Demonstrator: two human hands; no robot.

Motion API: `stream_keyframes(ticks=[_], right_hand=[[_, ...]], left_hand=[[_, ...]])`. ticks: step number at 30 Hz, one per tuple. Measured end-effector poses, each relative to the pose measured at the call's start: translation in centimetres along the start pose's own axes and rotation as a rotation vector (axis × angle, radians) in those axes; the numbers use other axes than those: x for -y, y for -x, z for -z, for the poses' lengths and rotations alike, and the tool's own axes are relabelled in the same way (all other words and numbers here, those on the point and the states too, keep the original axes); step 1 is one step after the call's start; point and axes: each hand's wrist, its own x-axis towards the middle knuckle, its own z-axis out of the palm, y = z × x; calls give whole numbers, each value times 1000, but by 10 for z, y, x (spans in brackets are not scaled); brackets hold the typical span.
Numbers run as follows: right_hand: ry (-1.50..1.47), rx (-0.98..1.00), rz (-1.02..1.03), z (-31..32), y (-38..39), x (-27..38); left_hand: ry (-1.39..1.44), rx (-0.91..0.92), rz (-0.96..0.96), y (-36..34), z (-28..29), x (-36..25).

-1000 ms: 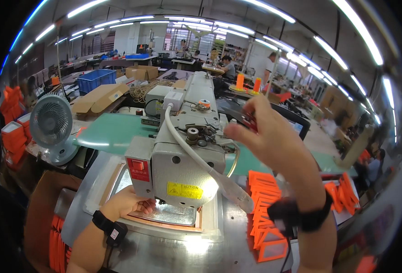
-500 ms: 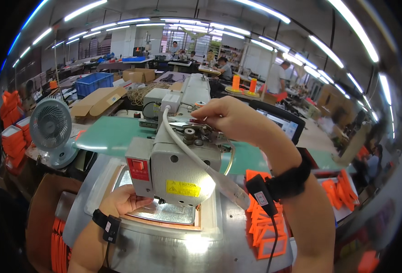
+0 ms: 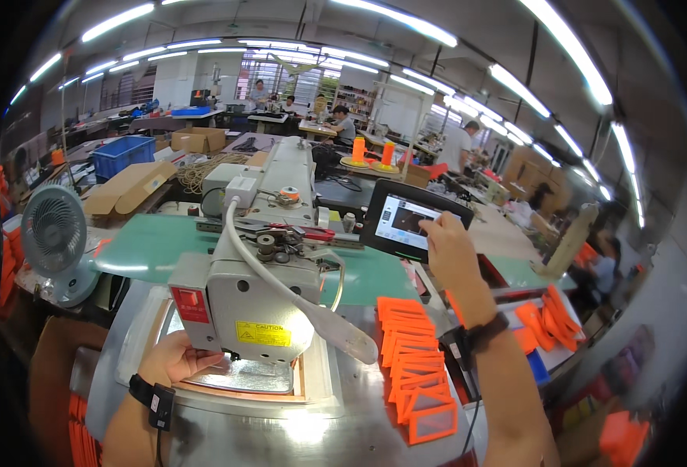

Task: Operating an industrial sewing machine to assemble orange fabric or leather medical kit pouches.

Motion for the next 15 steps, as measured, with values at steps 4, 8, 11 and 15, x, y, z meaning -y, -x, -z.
stream_keyframes(ticks=[4,8,11,15], right_hand=[[42,15,-24,-13,29,-8],[84,56,-23,-22,41,-6],[124,66,18,-26,44,1],[113,117,20,-30,48,-1]], left_hand=[[-25,-15,1,0,0,-1],[-65,-16,-6,-2,1,-1],[-54,-12,-28,-2,2,0],[-39,-35,-43,0,4,-1]])
